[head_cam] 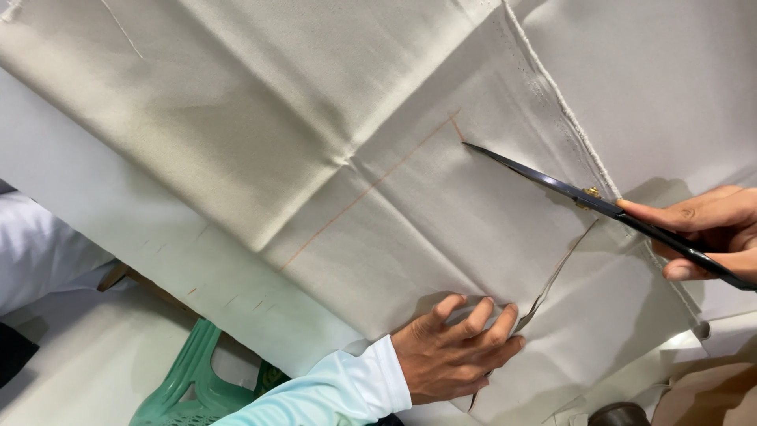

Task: Cutting out fabric pieces using a paper pattern and tailor's shears on a cutting table.

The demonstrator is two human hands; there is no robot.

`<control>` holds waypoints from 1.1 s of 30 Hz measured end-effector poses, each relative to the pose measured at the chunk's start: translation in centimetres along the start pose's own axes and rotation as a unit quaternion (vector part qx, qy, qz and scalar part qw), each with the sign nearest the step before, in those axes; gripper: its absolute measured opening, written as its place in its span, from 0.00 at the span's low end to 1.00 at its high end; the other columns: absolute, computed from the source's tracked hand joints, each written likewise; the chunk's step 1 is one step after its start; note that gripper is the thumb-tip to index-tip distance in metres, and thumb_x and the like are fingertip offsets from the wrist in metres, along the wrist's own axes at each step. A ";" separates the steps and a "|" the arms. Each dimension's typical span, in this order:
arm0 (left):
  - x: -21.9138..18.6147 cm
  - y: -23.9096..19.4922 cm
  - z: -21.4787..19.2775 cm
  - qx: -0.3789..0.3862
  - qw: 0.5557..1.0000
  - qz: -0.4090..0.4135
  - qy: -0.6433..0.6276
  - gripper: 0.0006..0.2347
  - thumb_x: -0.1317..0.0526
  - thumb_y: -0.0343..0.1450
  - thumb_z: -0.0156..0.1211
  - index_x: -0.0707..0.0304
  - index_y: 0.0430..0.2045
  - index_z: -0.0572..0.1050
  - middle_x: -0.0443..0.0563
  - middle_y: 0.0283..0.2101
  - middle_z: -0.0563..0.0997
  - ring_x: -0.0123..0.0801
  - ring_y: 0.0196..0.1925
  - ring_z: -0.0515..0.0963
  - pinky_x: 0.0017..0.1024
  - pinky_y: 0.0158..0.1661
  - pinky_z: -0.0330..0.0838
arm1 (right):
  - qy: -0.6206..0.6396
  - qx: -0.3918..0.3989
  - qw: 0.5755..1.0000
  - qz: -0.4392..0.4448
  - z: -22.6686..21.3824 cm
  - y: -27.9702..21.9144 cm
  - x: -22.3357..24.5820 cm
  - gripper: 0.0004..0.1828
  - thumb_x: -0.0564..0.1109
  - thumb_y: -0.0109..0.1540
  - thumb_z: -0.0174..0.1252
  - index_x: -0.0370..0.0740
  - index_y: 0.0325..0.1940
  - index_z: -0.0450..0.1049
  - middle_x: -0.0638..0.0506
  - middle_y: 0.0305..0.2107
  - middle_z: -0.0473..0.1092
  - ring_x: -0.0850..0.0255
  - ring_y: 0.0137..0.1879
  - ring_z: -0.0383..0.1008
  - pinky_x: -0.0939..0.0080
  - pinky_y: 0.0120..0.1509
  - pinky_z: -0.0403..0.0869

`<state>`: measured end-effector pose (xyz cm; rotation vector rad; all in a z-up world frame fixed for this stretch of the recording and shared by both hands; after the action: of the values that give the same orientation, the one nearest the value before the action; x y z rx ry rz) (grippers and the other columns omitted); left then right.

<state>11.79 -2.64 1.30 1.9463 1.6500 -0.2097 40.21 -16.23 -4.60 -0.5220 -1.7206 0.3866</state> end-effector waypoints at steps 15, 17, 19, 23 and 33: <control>-0.2 -0.1 0.1 0.021 1.000 0.009 0.016 0.25 0.44 0.59 0.70 0.45 0.50 0.74 0.45 0.62 0.71 0.32 0.60 0.72 0.36 0.60 0.61 | 0.117 -0.055 0.991 0.027 1.6 -1.6 0.3 0.43 0.34 0.43 0.70 0.29 0.65 0.72 0.50 0.19 0.62 0.59 0.21 0.57 0.62 0.23 0.60; 0.0 0.0 0.0 0.026 0.999 0.014 0.032 0.28 0.41 0.57 0.72 0.44 0.49 0.73 0.44 0.61 0.70 0.31 0.60 0.71 0.35 0.60 0.60 | 0.125 -0.061 0.990 0.032 1.9 -2.5 0.2 0.44 0.34 0.43 0.71 0.30 0.66 0.73 0.49 0.17 0.62 0.58 0.21 0.61 0.62 0.24 0.63; 0.1 0.1 -0.5 0.001 1.000 0.005 0.014 0.24 0.47 0.57 0.70 0.46 0.48 0.74 0.44 0.60 0.72 0.32 0.57 0.72 0.34 0.58 0.62 | 0.179 -0.080 0.979 0.064 2.7 -4.0 -0.6 0.44 0.33 0.43 0.72 0.28 0.66 0.73 0.47 0.20 0.66 0.58 0.22 0.66 0.63 0.23 0.66; -0.2 -0.2 0.1 0.027 0.999 0.024 0.029 0.33 0.37 0.56 0.76 0.45 0.53 0.73 0.44 0.62 0.71 0.33 0.59 0.71 0.35 0.59 0.61 | 0.203 -0.133 0.963 0.115 5.2 -4.8 -0.2 0.45 0.35 0.43 0.69 0.24 0.67 0.72 0.45 0.21 0.63 0.54 0.23 0.60 0.58 0.26 0.59; 0.1 -0.3 0.0 0.023 0.999 0.019 0.020 0.30 0.38 0.59 0.73 0.45 0.53 0.75 0.46 0.63 0.72 0.34 0.61 0.70 0.36 0.59 0.60 | 0.178 -0.160 0.965 0.106 9.7 -4.3 2.9 0.43 0.41 0.50 0.70 0.31 0.70 0.70 0.52 0.27 0.71 0.62 0.32 0.67 0.62 0.40 0.69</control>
<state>11.54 -2.55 1.14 2.0260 1.6461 -0.1955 29.70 -18.07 -1.94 -0.9561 -1.3862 0.1499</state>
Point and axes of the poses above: each hand's wrist, its own y-axis towards the middle knuckle, its own z-axis out of the palm, x = y × z, the point moved 8 cm from there along y, towards the middle knuckle
